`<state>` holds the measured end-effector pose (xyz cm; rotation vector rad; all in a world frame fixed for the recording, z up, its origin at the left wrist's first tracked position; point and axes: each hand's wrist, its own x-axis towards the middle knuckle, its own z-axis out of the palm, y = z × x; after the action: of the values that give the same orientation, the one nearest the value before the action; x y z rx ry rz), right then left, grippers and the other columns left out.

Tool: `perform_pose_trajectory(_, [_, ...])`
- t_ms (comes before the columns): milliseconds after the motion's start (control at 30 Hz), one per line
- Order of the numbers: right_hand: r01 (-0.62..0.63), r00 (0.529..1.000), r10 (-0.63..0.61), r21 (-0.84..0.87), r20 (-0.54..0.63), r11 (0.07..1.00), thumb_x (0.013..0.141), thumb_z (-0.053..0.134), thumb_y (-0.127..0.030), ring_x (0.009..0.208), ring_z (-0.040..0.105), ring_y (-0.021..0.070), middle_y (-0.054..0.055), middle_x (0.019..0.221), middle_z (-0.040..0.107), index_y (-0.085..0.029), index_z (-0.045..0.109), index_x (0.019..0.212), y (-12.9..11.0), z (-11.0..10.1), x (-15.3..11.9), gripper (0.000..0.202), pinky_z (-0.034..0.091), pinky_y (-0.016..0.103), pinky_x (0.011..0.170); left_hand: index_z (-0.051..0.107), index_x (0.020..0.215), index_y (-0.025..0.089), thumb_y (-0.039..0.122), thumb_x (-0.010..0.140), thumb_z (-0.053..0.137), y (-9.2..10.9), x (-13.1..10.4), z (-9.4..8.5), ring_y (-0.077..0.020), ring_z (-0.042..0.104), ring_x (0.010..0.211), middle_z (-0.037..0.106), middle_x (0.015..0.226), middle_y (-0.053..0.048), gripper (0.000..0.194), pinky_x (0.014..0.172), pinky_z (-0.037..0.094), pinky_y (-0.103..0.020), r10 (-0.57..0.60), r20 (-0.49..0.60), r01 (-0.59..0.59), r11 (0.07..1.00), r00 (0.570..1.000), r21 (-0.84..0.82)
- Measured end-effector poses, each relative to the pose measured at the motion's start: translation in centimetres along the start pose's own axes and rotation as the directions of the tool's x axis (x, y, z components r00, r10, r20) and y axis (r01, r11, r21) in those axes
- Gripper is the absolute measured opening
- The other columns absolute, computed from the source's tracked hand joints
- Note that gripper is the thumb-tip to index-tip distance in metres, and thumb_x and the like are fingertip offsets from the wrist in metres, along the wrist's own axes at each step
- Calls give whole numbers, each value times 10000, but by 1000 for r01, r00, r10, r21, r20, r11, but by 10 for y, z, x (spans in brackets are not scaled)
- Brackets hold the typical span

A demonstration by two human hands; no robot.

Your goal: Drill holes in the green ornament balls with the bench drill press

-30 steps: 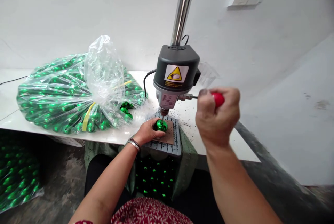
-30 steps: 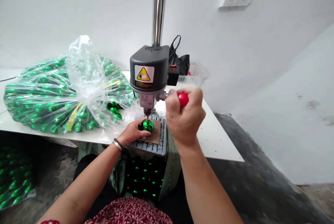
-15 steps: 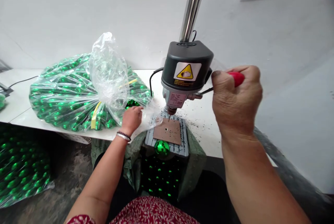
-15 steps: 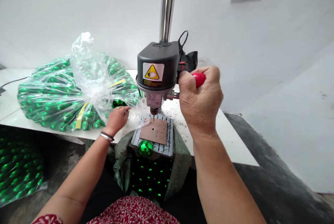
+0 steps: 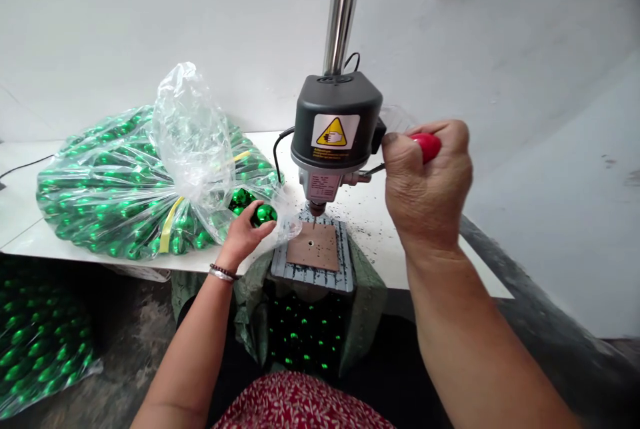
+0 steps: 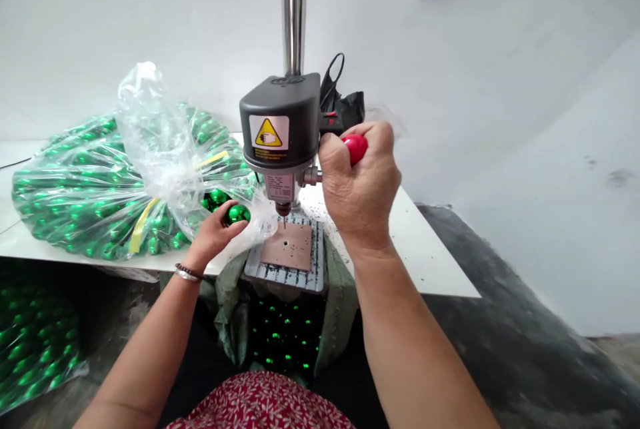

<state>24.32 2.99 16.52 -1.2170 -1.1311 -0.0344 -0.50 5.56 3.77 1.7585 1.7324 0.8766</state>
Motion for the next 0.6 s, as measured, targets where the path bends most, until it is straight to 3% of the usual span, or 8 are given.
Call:
perform_pose_trajectory(67, [-1,1000,0,12,7,1000,785,568,-504,657,444,114,-37,699,507,-264,436,808,0,0,0,275,421,296,634,636,1414,202,502,847,710,0,-9,6,-231,725,965,763,1213,-79,646,902,594,-370,17,68,13,910,998,-414])
perform_pose_trajectory(133, [-15,1000,15,12,18,1000,792,589,-458,661,445,109,-41,703,513,-263,433,809,-1,0,0,251,418,290,639,627,1390,198,577,832,710,-2,-17,16,-170,704,796,764,1113,-69,680,790,610,-327,-7,164,119,717,986,-687])
perform_pose_trajectory(200, [-34,999,34,8,26,999,800,622,-402,659,445,102,-49,705,513,-262,423,810,-2,-1,1,244,419,285,645,614,1358,193,584,814,740,-5,-22,28,-141,692,709,759,1013,-61,681,736,608,-302,-47,259,240,562,965,-792])
perform_pose_trajectory(267, [-47,998,47,10,30,999,809,648,-366,651,444,98,-57,702,504,-260,419,809,-4,-1,1,252,418,285,646,600,1333,201,528,808,776,-6,-24,38,-151,723,725,758,982,-57,643,719,603,-287,-73,342,330,511,937,-794])
perform_pose_trajectory(333, [-53,998,52,11,26,999,819,661,-344,650,440,96,-63,703,491,-258,419,808,-5,-1,2,257,416,282,644,590,1320,213,454,802,799,-5,-23,46,-169,752,784,760,1028,-60,609,720,606,-285,-93,374,362,545,923,-757])
perform_pose_trajectory(400, [-50,999,49,6,22,999,832,663,-329,655,437,92,-66,713,484,-256,418,814,-4,0,1,256,417,277,645,604,1298,214,395,790,809,-2,-21,51,-187,758,883,757,1111,-69,577,772,620,-304,-98,341,322,638,935,-699])
perform_pose_trajectory(500, [-17,1000,16,4,23,1000,862,640,-358,661,447,93,-61,732,489,-252,435,830,1,0,-1,233,431,273,639,668,1293,202,361,797,797,5,-16,54,-234,716,1136,750,1255,-79,537,992,598,-362,-16,231,142,829,973,-540])
perform_pose_trajectory(600, [36,999,-35,-17,31,999,893,612,-408,723,506,110,-43,775,515,-249,469,850,7,-1,-2,218,476,283,673,685,1368,186,368,819,788,9,-12,58,-270,658,1297,745,1356,-79,588,1165,498,-387,76,207,10,922,975,-387])
